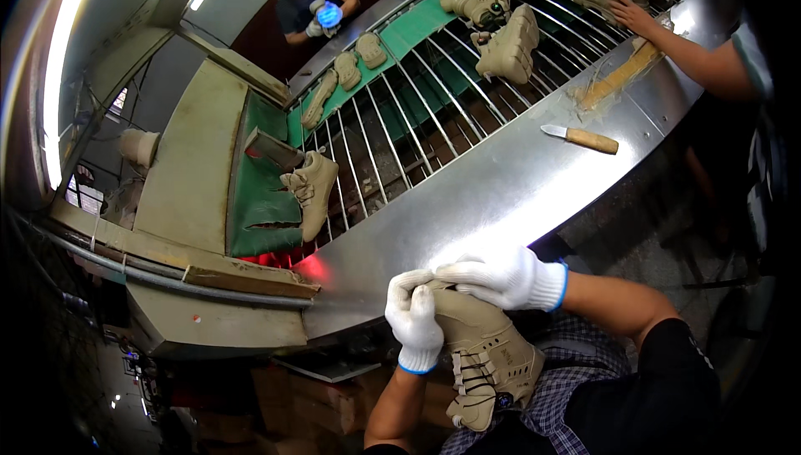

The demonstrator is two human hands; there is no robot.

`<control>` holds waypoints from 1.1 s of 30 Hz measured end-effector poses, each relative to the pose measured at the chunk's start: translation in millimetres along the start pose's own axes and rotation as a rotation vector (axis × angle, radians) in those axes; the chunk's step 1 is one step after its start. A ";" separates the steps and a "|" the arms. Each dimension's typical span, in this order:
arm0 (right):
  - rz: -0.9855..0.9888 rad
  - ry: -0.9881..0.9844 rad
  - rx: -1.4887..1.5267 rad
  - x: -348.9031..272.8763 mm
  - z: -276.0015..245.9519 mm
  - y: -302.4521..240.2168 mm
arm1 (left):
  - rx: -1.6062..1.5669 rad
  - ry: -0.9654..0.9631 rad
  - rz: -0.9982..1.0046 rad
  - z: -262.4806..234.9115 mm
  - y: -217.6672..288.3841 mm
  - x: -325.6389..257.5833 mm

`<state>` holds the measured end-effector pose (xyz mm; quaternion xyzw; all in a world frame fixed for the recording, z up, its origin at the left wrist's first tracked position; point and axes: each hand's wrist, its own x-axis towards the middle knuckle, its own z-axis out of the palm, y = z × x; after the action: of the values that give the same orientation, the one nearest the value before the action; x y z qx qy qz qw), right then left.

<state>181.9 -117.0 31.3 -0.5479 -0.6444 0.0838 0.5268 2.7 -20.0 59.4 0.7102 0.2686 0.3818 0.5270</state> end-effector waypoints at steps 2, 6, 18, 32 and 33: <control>0.083 -0.180 0.075 24.6 -7.1 -0.1 | -0.015 0.014 0.031 2.4 4.6 2.0; 0.100 -0.328 -0.038 12.7 -4.5 -10.3 | 0.091 -0.072 -0.114 -11.7 -0.3 -2.2; 0.110 -0.044 -0.017 -60.1 2.9 9.3 | 0.081 -0.401 -0.274 -41.2 -6.8 21.4; 0.047 -0.317 0.019 -51.2 -11.7 -19.9 | 0.023 -0.305 -0.236 -41.2 -1.3 12.6; 0.019 -0.292 0.042 -55.7 -9.0 -19.4 | 0.011 -0.281 -0.243 -39.3 -2.7 10.6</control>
<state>168.1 -173.0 15.8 -0.5248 -0.7071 0.1812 0.4378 -23.7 10.4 65.6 0.7217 0.2785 0.2108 0.5975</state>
